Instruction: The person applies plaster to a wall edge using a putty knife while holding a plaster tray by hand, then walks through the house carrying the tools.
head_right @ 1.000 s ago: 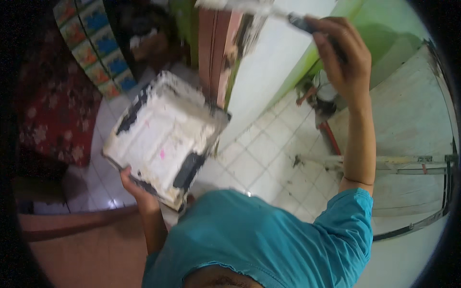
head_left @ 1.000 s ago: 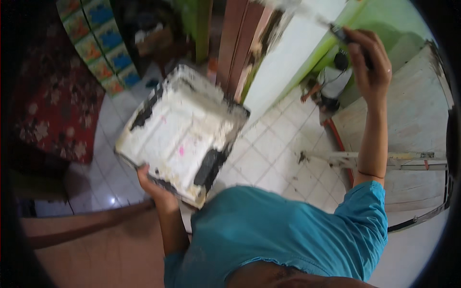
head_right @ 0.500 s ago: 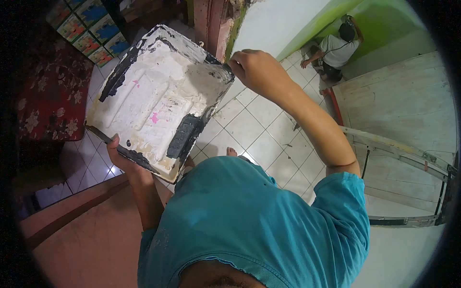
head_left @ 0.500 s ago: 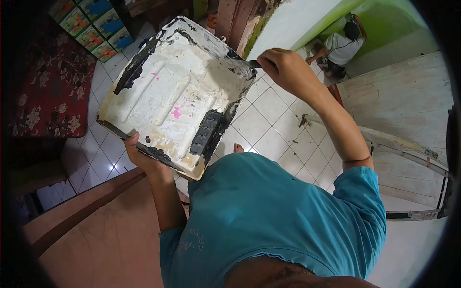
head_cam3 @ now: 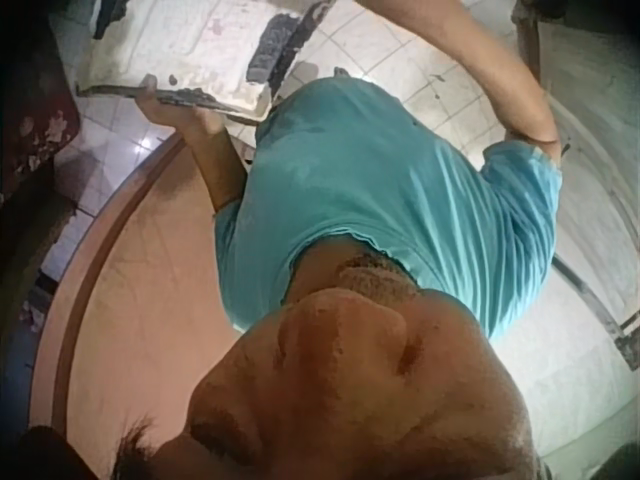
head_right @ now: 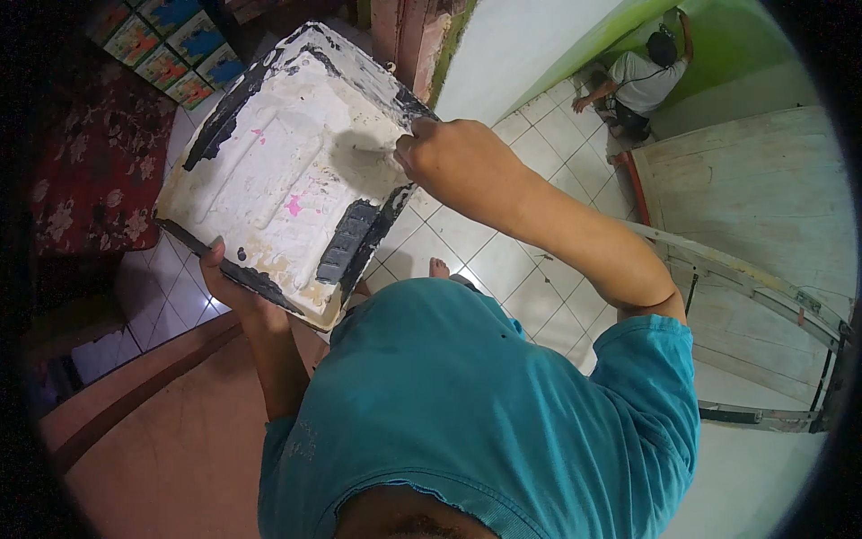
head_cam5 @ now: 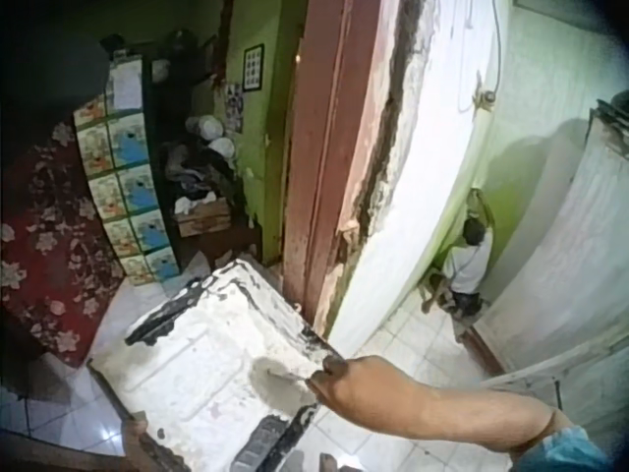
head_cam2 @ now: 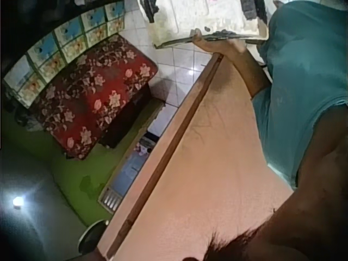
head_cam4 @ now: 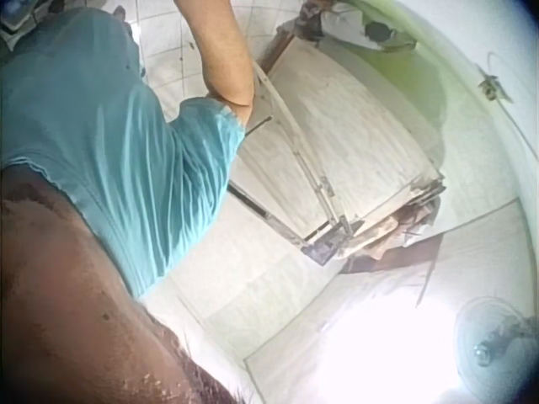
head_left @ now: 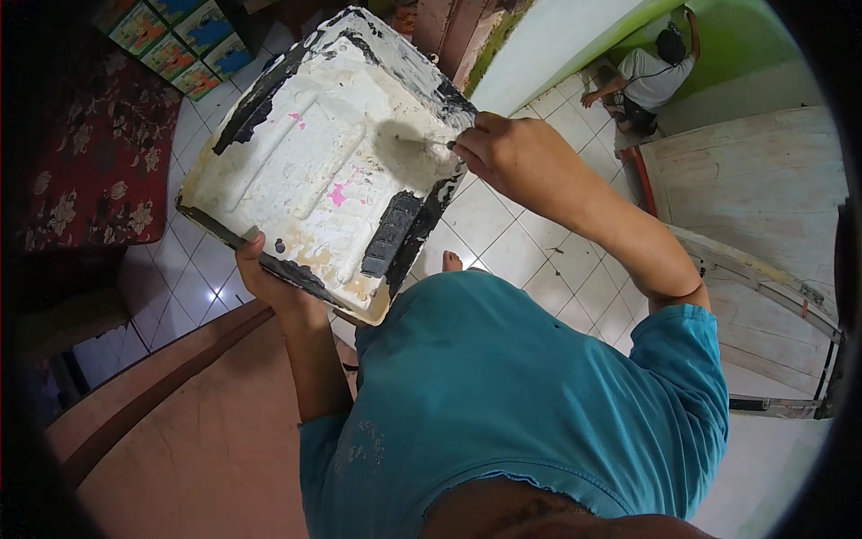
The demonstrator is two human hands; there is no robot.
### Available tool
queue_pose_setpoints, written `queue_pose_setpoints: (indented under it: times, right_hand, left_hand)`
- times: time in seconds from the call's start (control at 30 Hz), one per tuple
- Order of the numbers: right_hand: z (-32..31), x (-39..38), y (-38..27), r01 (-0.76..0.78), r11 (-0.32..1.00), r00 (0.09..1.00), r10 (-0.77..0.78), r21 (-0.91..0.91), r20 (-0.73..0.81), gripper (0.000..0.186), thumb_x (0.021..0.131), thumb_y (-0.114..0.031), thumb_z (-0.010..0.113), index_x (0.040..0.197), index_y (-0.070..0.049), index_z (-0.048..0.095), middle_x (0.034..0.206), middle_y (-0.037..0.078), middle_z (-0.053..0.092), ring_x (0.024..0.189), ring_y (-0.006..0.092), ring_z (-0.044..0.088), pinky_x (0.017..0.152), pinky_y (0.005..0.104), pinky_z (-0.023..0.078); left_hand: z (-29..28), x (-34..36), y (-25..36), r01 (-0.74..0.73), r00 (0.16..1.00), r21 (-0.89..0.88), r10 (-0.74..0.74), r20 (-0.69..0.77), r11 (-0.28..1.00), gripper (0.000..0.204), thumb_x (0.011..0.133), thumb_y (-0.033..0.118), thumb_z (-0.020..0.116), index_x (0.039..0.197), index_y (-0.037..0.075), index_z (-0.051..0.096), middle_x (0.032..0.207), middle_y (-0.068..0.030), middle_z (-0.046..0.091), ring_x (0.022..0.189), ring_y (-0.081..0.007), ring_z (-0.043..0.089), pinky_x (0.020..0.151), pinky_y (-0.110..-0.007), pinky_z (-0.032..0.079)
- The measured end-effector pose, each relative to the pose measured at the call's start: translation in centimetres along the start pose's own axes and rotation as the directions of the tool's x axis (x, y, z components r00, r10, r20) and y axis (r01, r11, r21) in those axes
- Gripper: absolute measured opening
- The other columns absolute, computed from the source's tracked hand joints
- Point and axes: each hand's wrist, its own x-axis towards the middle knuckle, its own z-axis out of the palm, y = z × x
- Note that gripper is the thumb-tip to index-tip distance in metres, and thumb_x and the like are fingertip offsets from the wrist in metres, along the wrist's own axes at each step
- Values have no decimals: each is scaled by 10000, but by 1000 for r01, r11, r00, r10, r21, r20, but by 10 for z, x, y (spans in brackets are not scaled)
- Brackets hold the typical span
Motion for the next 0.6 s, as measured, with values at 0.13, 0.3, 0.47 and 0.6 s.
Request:
queue_pose_setpoints:
  times: [0.13,0.3,0.47,0.6]
  right_hand:
    - [-5,0,-4,15,999,998,-17,42,55,184,928,-186,631,868,-17,673,840,163,672,739,359,687,670,451,573]
    - [-4,-2,11,-30,995,998,25,98,60,235,940,-212,636,837,-6,687,801,177,680,747,379,675,705,478,557]
    - [-6,-1,31,-136,961,979,94,239,179,231,937,-214,653,905,-1,737,833,200,709,776,392,681,747,463,554]
    - [-12,8,57,-134,966,978,94,219,185,224,923,-220,686,1019,-37,771,896,194,738,802,368,702,770,424,564]
  left_hand:
    - [3,-3,4,19,1000,-6,-19,-17,1000,838,748,307,586,1498,3,370,1425,-209,487,1348,-379,486,1130,-513,409]
    - [2,-3,4,44,999,-20,-45,-14,999,817,757,313,573,1490,7,383,1417,-212,490,1340,-375,493,1124,-504,416]
    - [0,-4,2,6,999,-11,-6,-40,1000,778,751,286,580,1445,-26,416,1365,-210,517,1285,-361,535,1089,-461,450]
    - [-3,-6,0,13,1000,-17,-13,-22,1000,772,752,287,581,1439,-28,420,1355,-211,526,1277,-359,544,1084,-455,453]
